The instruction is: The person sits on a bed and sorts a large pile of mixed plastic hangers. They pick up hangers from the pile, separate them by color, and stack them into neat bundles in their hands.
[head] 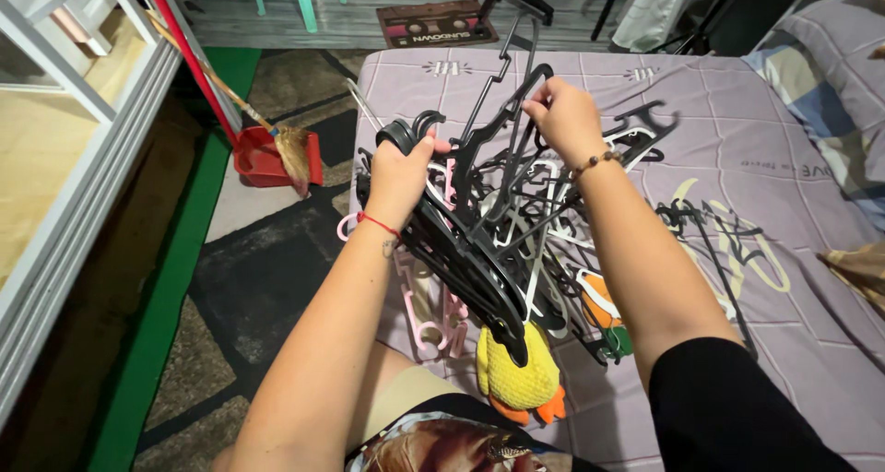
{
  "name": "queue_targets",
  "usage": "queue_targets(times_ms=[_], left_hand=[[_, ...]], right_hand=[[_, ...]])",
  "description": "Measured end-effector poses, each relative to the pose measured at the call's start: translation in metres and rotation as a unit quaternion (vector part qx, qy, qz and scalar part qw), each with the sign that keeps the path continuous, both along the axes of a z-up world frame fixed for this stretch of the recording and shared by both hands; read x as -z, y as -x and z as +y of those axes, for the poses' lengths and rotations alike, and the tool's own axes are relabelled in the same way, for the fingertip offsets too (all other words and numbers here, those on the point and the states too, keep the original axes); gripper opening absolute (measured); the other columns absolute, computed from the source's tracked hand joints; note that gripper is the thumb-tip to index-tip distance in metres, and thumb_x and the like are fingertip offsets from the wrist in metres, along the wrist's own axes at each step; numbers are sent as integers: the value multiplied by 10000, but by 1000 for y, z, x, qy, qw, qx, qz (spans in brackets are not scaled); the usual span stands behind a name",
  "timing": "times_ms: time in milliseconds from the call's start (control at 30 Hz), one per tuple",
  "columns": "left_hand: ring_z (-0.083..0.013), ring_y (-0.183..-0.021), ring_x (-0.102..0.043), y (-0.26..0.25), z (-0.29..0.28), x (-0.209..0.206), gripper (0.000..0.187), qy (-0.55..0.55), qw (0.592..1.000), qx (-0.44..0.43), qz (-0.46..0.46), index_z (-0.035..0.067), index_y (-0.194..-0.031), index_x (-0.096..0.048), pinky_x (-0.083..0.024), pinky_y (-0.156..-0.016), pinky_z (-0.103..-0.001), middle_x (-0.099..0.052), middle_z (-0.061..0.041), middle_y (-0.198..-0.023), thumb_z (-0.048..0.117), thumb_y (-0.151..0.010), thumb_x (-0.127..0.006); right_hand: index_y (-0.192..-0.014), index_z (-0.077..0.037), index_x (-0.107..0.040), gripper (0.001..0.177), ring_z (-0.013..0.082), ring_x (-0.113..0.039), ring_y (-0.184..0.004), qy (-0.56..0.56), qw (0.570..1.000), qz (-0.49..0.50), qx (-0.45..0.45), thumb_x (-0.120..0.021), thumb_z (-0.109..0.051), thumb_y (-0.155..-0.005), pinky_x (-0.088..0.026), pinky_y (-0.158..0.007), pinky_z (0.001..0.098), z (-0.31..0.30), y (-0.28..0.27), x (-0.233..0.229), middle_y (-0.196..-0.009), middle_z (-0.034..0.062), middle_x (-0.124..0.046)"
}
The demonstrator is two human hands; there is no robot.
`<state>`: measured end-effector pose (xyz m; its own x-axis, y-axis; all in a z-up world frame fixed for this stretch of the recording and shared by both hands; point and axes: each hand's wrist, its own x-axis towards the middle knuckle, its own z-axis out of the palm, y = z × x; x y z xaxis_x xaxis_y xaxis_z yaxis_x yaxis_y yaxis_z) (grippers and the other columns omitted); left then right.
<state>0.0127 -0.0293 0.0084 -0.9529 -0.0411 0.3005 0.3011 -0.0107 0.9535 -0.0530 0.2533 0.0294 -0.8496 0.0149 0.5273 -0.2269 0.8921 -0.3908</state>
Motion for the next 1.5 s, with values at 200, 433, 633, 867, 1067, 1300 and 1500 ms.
queue_targets(times_ms=[200, 433, 633, 867, 1067, 1300, 1500], left_hand=[[-101, -853, -720, -1, 10, 7, 245, -23, 999, 26, 4, -6, -986, -758, -553, -804, -257, -815, -61, -943, 188, -963, -610], [-91, -795, -734, -10, 14, 2, 298, -35, 999, 12, -5, -31, -979, -772, -570, -757, -264, -817, -54, -920, 232, -949, -634], [-114, -621, -624, 16, 8, 1, 327, -69, 986, -124, -86, -19, -880, -819, -501, -613, -291, -798, -43, -791, 267, -899, -661], [-153, -705, -704, 4, -16, 6, 299, -234, 963, 17, -135, -82, -942, -739, -568, -666, -296, -795, -124, -904, 208, -893, -682], [-156, -747, -714, -25, 5, -6, 325, -220, 958, 71, -171, -46, -1020, -723, -570, -699, -290, -797, -157, -942, 252, -892, -705], [-192, -706, -728, -12, 17, -1, 306, -225, 963, 17, -143, -68, -780, -713, -559, -707, -308, -771, -168, -803, 211, -890, -658], [-221, -635, -703, -6, 20, 5, 291, -264, 950, -61, -153, -60, -704, -677, -557, -682, -334, -741, -178, -707, 178, -870, -652]], right_hand=[[-948, -58, -786, 194, 377, -720, -917, -122, 977, -169, 41, -740, -195, -818, -566, -873, 442, 10, 26, -5, -939, 197, -750], [-1122, -123, -761, 308, 402, -694, -963, -167, 967, -188, 42, -576, -141, -876, -543, -866, 495, 5, 35, -11, -1034, 212, -734], [-1097, -165, -787, 267, 385, -686, -925, -106, 992, -69, -5, -626, -174, -884, -537, -846, 467, -14, 33, -24, -991, 176, -737], [-989, -141, -790, 203, 333, -727, -843, -112, 985, -126, -22, -727, -300, -881, -561, -825, 431, -16, 45, -41, -899, 128, -752], [-945, -68, -776, 295, 379, -714, -822, -194, 965, -175, -28, -694, -339, -864, -566, -809, 450, -9, 92, -13, -882, 191, -742], [-921, -52, -778, 239, 387, -708, -849, -152, 977, -147, 26, -707, -257, -820, -564, -816, 453, -38, 79, -25, -882, 207, -730], [-948, -136, -799, 197, 375, -707, -885, -14, 993, -98, 57, -711, -235, -803, -556, -815, 455, -58, 43, -41, -897, 169, -738]])
